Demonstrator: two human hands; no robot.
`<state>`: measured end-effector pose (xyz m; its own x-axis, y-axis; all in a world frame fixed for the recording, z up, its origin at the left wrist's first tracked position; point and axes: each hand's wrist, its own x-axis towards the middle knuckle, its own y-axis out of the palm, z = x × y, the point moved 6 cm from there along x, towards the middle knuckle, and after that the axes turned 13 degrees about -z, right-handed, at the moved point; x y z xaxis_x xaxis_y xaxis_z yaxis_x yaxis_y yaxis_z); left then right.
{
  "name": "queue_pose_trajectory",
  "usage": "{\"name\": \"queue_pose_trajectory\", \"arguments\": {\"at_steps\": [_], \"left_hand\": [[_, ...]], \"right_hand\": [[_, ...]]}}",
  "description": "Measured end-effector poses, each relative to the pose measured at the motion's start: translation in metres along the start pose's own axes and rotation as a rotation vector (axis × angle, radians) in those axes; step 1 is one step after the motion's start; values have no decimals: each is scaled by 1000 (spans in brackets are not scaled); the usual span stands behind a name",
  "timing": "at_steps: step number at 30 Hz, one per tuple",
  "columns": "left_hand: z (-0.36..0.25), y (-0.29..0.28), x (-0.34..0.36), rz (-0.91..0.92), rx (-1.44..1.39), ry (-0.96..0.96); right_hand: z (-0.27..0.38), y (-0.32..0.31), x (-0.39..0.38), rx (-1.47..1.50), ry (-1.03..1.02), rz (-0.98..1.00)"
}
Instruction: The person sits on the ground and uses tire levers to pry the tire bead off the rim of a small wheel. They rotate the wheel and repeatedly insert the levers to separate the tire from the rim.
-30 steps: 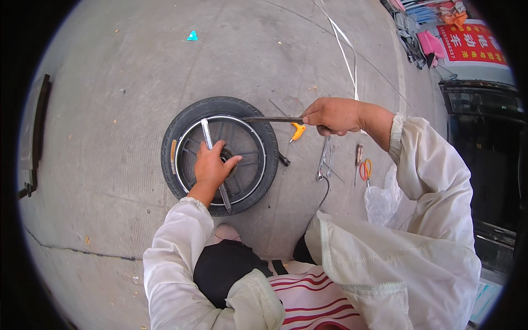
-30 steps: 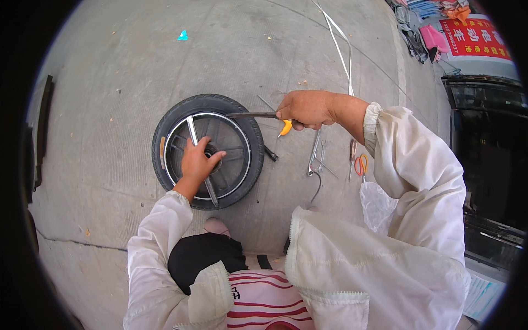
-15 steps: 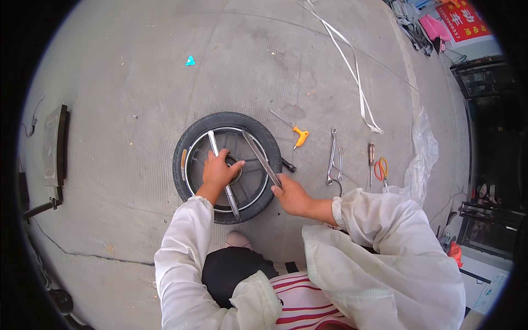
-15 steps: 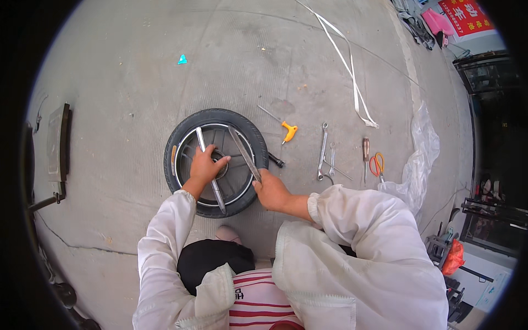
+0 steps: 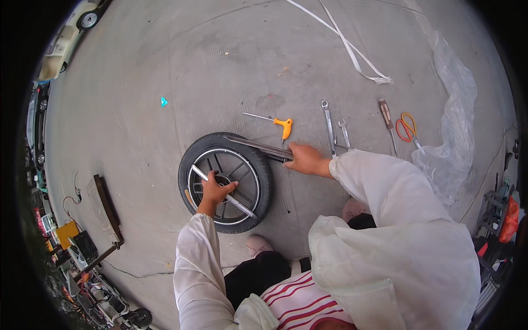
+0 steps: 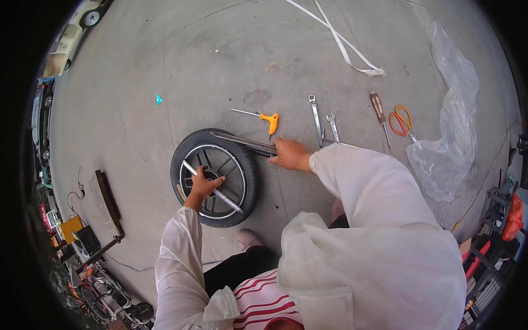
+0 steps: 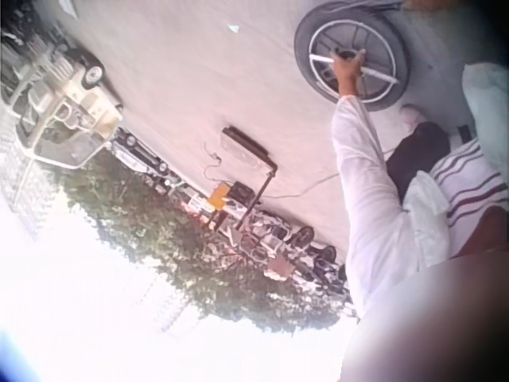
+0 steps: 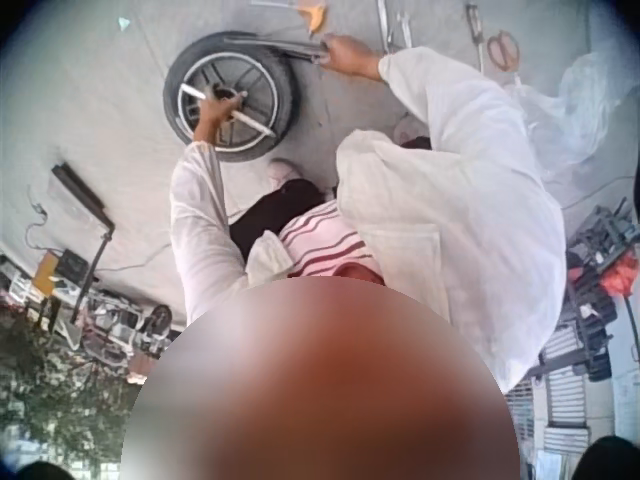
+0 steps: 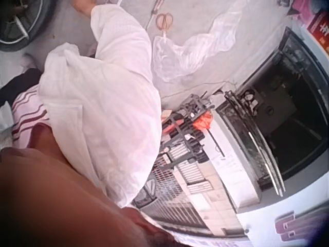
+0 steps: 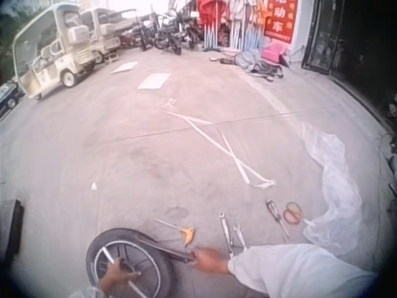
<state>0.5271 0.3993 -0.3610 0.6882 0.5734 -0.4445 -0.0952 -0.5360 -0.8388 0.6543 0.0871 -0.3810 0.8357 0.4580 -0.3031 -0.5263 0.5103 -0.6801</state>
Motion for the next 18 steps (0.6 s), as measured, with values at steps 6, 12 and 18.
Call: {"name": "queue_pose_trajectory", "arguments": {"at_steps": [6,12,18], "left_hand": [[4,8,-1,-44,23,-110],[8,9,6,21,-25,-236],[7,11,4,22,-9,-233]], "right_hand": [[30,4,38,-23,-297,-93],[30,-9,85,-231,-333,-199],[17,3,64,-104,-216,26]]}}
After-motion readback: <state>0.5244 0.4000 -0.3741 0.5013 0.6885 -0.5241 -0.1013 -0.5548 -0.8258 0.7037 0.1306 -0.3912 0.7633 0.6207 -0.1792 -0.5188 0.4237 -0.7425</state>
